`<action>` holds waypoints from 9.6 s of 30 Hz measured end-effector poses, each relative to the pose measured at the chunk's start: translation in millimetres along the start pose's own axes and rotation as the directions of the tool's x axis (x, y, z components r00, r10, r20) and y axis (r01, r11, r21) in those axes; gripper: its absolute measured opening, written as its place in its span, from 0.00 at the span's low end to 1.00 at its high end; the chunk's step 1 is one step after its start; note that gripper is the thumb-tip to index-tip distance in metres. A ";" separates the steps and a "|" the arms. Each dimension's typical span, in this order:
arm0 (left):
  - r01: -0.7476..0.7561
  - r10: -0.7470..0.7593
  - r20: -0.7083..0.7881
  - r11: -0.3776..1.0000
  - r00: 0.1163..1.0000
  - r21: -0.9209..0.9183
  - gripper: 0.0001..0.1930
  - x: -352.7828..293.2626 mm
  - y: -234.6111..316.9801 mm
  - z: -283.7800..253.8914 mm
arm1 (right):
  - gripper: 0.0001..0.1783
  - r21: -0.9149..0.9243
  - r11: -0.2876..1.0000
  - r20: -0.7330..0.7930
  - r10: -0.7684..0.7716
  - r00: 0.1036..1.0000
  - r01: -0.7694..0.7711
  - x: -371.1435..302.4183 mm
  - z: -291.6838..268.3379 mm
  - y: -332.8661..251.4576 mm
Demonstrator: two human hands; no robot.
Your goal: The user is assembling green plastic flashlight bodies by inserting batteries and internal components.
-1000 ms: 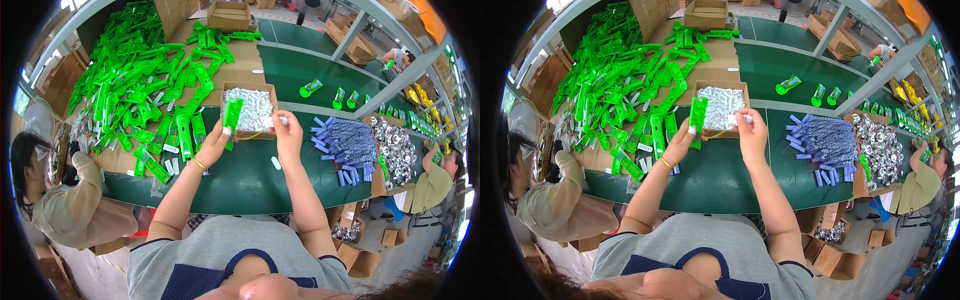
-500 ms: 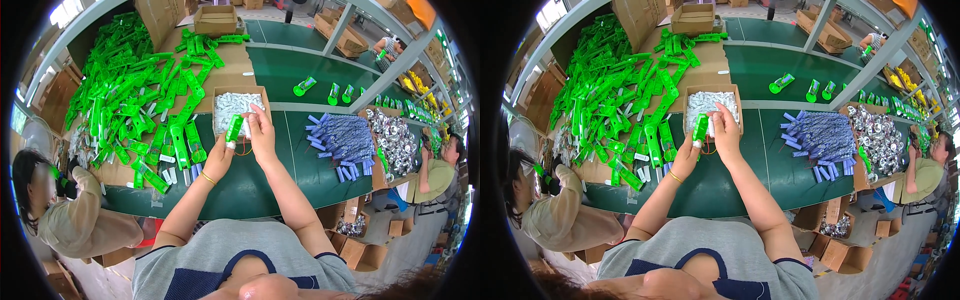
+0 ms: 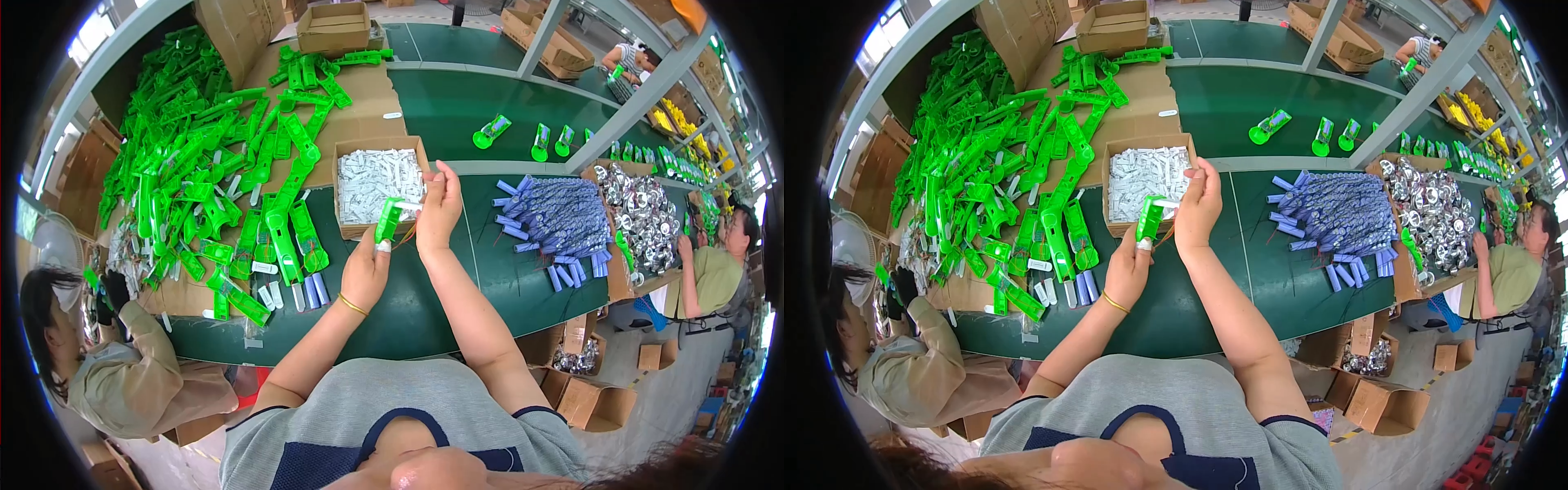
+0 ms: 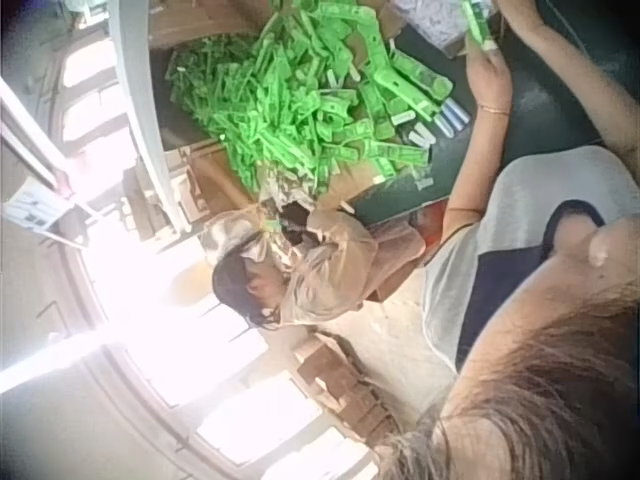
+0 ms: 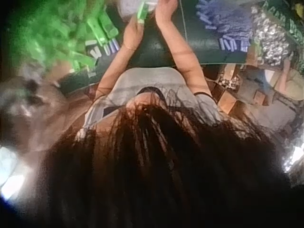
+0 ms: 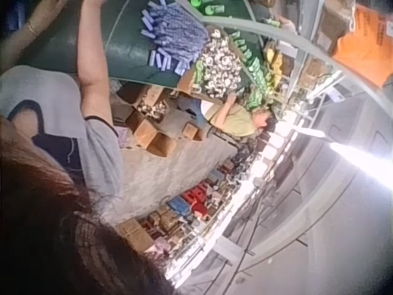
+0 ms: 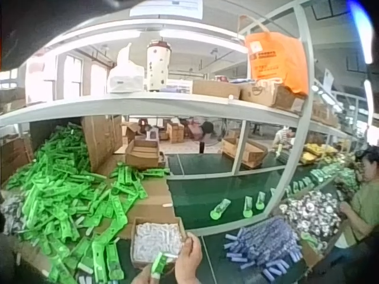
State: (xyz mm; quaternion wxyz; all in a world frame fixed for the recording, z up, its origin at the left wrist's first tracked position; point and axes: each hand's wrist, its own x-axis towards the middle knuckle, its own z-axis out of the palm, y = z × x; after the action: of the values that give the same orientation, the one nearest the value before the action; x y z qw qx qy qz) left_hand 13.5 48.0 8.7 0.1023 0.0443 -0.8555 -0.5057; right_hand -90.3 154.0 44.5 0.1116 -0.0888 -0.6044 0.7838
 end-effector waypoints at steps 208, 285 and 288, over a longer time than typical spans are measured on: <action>0.143 -0.144 -0.059 0.989 0.988 -0.030 0.39 41.1 -62.0 -103.7 | 0.22 -0.567 0.678 0.720 0.132 0.681 0.468 -79.7 14.0 89.0; 0.183 -0.069 0.179 0.616 0.981 -0.766 0.29 23.3 -0.6 9.8 | 0.30 -0.146 0.969 0.428 -0.121 0.896 0.200 -45.8 -54.8 26.2; 0.365 -0.128 0.343 0.402 0.930 -0.840 0.26 20.6 11.5 9.2 | 0.32 -0.143 0.904 0.436 -0.308 0.846 0.403 -48.6 -61.1 28.8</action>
State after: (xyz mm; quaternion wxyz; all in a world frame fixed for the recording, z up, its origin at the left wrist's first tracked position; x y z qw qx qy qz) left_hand -8.2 57.8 17.1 -0.0634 0.0528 -0.4488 -0.8898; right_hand -28.9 189.9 1.4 0.1175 0.1766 -0.7063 0.6754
